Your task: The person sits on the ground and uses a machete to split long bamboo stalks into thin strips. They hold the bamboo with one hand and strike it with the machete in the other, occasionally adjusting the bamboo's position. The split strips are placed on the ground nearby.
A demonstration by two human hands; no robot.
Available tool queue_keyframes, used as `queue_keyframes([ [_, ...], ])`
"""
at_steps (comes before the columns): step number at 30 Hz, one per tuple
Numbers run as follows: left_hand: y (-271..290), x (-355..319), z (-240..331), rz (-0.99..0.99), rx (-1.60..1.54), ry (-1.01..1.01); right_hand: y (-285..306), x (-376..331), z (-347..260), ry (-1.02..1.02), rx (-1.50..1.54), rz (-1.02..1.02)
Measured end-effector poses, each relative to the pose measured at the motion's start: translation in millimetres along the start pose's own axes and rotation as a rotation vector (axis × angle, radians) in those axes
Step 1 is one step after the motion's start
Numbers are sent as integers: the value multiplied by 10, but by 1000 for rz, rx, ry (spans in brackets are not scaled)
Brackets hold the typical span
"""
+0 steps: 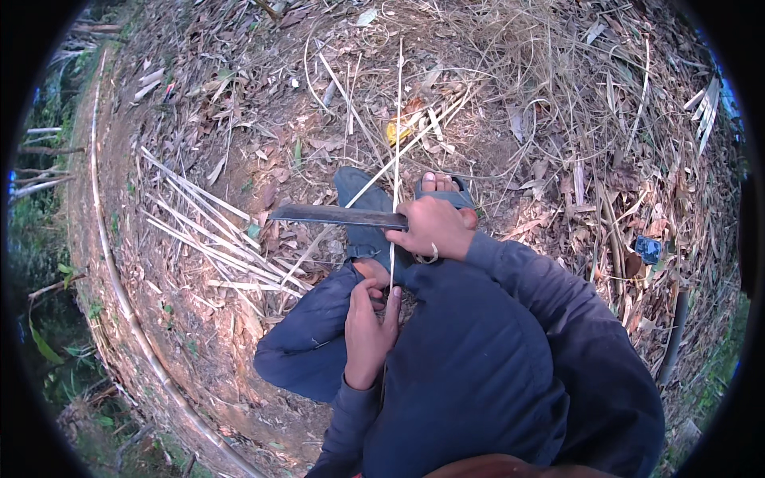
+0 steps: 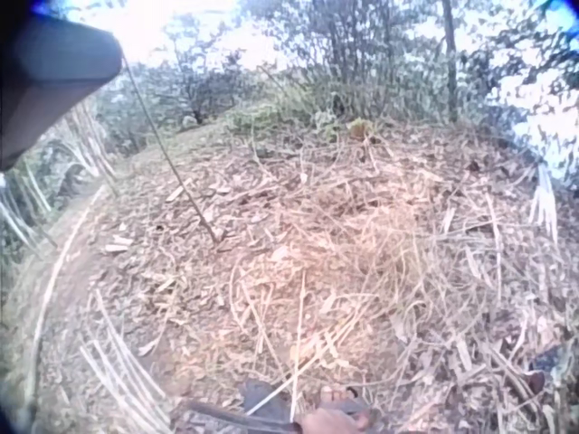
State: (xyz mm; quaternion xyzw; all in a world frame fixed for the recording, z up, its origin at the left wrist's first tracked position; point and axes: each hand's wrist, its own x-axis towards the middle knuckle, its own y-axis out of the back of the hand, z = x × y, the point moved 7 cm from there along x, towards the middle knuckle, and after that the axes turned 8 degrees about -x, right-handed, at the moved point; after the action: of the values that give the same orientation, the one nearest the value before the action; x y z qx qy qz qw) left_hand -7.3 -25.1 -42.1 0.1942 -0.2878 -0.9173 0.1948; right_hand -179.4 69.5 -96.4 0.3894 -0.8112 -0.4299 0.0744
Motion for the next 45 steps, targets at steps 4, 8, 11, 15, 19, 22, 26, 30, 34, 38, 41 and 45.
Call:
queue_keyframes([
  [4, -196, 406, 32, -133, -250, 90, 43, -7, -53, -6, -1, 36],
  [8, -464, 598, -83, -223, -347, 258, 89, -12, -35, -8, 30, 79],
  [11, -570, 596, -257, -191, -349, 223, 100, -30, -74, 43, 33, 111],
  [15, -481, 571, -161, -138, -486, 366, 198, -58, -203, 102, -11, 77],
  [19, -372, 494, 48, -151, -793, 530, 252, -146, -249, 221, -41, 209],
  [22, -281, 461, 59, -143, -613, 387, 332, -199, -283, 257, -121, 294],
  [26, -175, 381, 273, 33, -251, 18, 423, -205, -288, 362, -238, 421],
  [30, -124, 325, 397, 10, -162, 33, 596, -228, -260, 469, -249, 539],
  [34, -113, -68, 248, -128, -202, 233, 1001, 142, 785, -202, -41, 530],
  [38, -205, -232, 231, -41, -194, 157, 1089, 26, 625, -155, -33, 386],
  [41, -185, 15, 171, -124, -438, 205, 711, -325, -293, 327, -282, 412],
  [45, -15, 164, 246, -98, -357, 206, 529, -343, -435, 406, -237, 282],
])
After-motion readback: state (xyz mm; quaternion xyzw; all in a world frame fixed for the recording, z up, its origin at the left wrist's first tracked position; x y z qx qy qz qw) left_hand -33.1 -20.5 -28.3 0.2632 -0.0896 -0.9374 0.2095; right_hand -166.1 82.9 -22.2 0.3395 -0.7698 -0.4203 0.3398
